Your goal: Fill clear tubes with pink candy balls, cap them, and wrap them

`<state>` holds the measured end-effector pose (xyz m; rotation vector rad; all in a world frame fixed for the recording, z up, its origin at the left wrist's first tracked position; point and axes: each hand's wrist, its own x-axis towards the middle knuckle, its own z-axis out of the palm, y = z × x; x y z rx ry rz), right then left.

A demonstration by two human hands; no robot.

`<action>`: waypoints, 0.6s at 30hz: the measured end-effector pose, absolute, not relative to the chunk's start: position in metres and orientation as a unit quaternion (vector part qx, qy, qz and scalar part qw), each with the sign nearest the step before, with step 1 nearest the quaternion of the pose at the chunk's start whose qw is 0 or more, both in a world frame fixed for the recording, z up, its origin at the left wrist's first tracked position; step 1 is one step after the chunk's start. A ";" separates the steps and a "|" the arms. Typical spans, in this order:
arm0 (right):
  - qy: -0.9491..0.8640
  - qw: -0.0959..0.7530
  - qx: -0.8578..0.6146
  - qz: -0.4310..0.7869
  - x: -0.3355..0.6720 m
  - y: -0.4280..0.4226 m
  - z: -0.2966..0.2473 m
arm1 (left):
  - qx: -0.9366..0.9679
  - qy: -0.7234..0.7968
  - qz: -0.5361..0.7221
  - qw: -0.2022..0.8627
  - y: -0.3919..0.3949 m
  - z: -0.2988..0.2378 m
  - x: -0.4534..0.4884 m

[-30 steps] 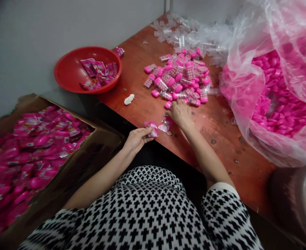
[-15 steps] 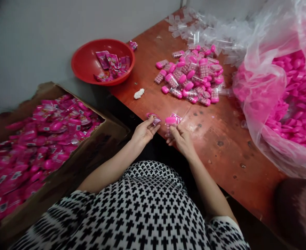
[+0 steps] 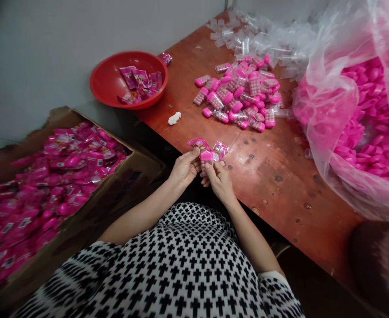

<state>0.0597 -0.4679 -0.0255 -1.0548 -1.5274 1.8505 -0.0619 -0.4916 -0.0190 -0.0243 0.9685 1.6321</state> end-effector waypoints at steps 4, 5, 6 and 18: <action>-0.523 0.259 -0.367 0.725 0.058 -0.465 -0.028 | 0.053 0.414 0.693 0.588 -0.492 -0.017 -0.064; -0.527 0.268 -0.369 0.717 0.058 -0.464 -0.030 | 0.069 0.412 0.687 0.594 -0.491 -0.017 -0.065; -0.537 0.277 -0.373 0.704 0.058 -0.465 -0.031 | 0.084 0.409 0.681 0.601 -0.491 -0.018 -0.066; -0.542 0.279 -0.354 0.709 0.056 -0.466 -0.038 | 0.164 0.446 0.620 0.624 -0.488 -0.018 -0.072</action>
